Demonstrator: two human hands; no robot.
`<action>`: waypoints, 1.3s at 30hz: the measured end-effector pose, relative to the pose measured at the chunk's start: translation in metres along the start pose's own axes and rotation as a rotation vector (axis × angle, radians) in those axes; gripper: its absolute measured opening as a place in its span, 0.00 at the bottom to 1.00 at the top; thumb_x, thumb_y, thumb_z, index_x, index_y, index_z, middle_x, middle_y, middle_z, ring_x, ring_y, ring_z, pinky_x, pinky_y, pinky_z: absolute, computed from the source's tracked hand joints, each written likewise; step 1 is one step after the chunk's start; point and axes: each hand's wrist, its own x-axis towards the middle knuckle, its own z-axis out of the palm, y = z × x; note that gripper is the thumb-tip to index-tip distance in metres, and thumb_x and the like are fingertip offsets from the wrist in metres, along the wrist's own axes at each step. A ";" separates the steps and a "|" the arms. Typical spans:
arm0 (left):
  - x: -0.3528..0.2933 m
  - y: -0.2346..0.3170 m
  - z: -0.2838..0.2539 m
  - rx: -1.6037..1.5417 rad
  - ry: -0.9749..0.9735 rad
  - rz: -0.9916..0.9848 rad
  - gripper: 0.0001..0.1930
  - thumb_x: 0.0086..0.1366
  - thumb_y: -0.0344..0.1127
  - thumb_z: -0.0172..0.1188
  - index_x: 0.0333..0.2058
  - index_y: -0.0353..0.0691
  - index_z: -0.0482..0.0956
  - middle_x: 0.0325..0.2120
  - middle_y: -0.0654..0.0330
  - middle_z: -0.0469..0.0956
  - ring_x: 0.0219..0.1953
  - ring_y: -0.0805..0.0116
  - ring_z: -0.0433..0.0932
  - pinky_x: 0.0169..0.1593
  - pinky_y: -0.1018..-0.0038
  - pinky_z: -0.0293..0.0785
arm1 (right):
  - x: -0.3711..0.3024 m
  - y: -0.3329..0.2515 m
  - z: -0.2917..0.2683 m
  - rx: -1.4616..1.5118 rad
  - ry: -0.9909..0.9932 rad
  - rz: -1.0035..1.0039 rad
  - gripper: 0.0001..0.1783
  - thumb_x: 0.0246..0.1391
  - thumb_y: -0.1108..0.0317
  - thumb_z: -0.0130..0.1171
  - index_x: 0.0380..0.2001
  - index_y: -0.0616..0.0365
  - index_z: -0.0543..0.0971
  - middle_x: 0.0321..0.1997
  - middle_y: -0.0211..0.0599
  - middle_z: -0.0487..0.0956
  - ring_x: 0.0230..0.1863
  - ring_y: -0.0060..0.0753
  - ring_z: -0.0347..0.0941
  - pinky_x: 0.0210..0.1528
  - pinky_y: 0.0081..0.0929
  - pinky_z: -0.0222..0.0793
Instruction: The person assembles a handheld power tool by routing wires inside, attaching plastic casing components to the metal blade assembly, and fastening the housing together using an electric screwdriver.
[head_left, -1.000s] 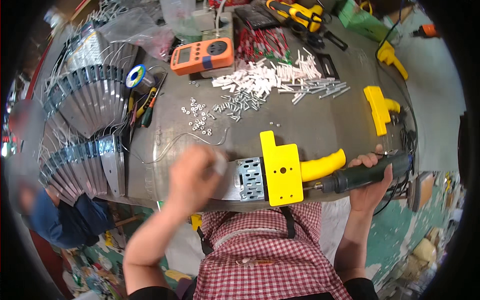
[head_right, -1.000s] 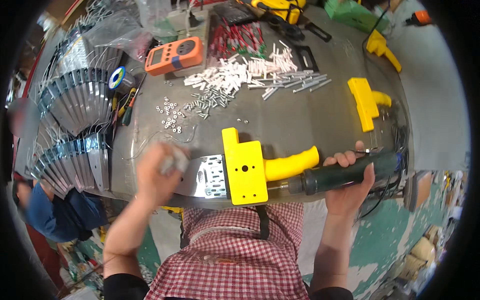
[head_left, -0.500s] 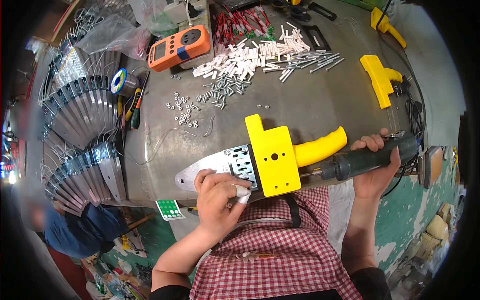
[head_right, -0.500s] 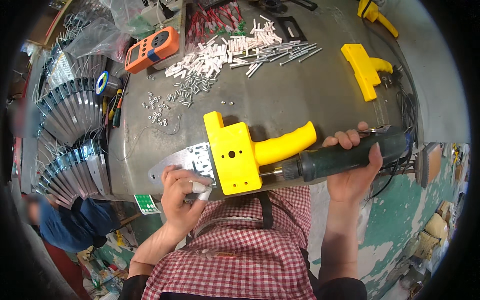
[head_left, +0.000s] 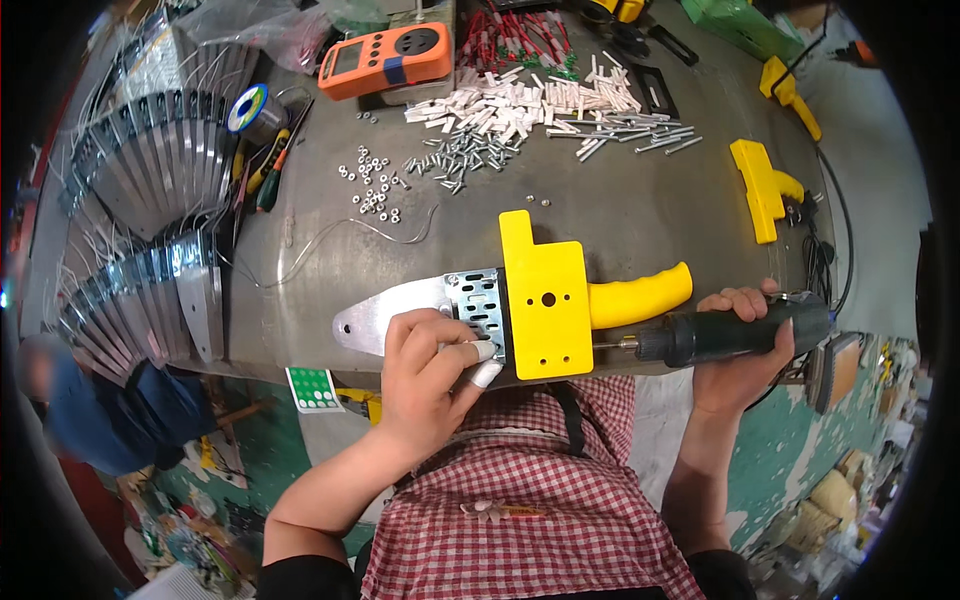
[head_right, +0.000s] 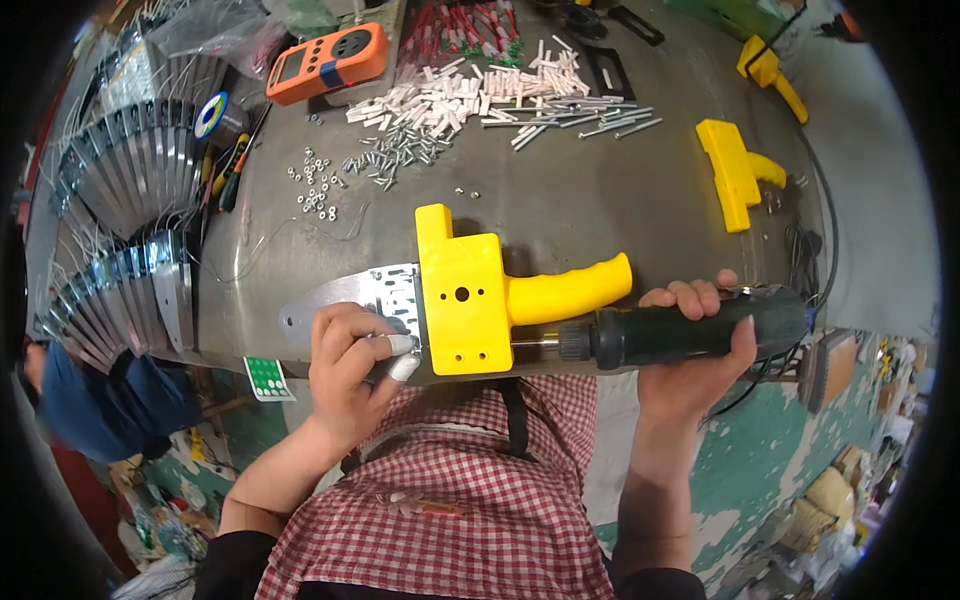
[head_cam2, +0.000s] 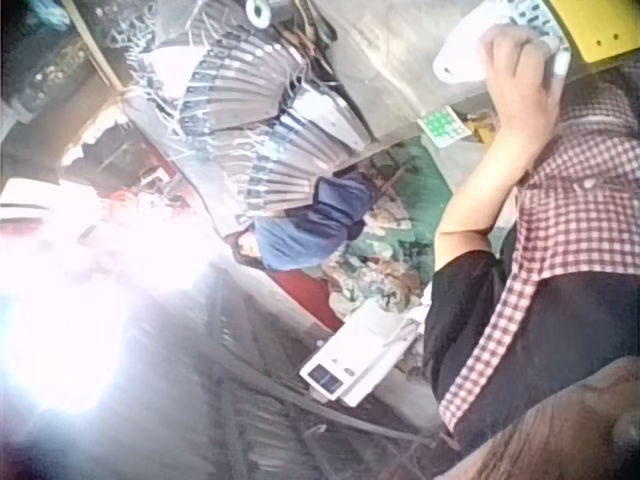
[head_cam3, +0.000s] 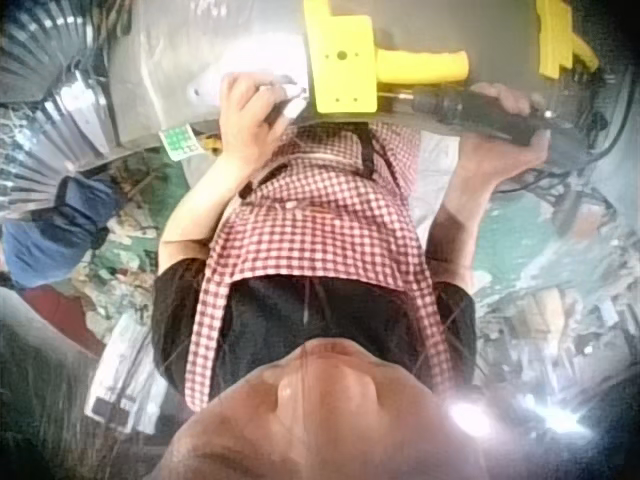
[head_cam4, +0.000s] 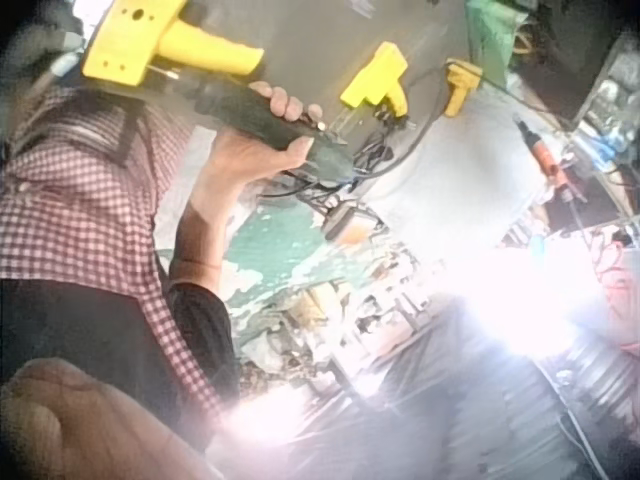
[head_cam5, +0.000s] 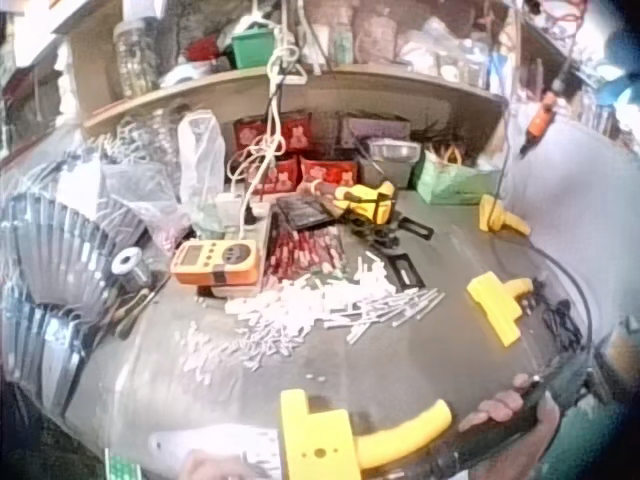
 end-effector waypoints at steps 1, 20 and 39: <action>0.000 -0.001 0.000 -0.022 -0.008 -0.001 0.14 0.43 0.25 0.67 0.32 0.42 0.78 0.33 0.62 0.75 0.41 0.56 0.70 0.44 0.65 0.67 | 0.000 0.002 0.000 0.010 0.029 0.001 0.20 0.53 0.62 0.55 0.49 0.54 0.67 0.33 0.28 0.66 0.37 0.25 0.64 0.52 0.33 0.62; 0.001 -0.003 0.004 -0.124 0.015 0.000 0.12 0.43 0.25 0.65 0.29 0.41 0.74 0.32 0.62 0.75 0.38 0.57 0.71 0.43 0.66 0.67 | 0.000 0.008 -0.001 -0.019 0.090 -0.031 0.19 0.55 0.59 0.54 0.47 0.52 0.66 0.33 0.26 0.66 0.37 0.22 0.65 0.51 0.30 0.65; -0.149 -0.045 -0.050 -0.829 0.888 -1.118 0.18 0.60 0.21 0.53 0.50 0.34 0.67 0.45 0.59 0.71 0.46 0.68 0.71 0.52 0.71 0.69 | 0.089 0.030 0.070 -2.351 -0.495 -0.415 0.20 0.54 0.68 0.56 0.50 0.60 0.74 0.48 0.45 0.76 0.47 0.44 0.73 0.53 0.34 0.66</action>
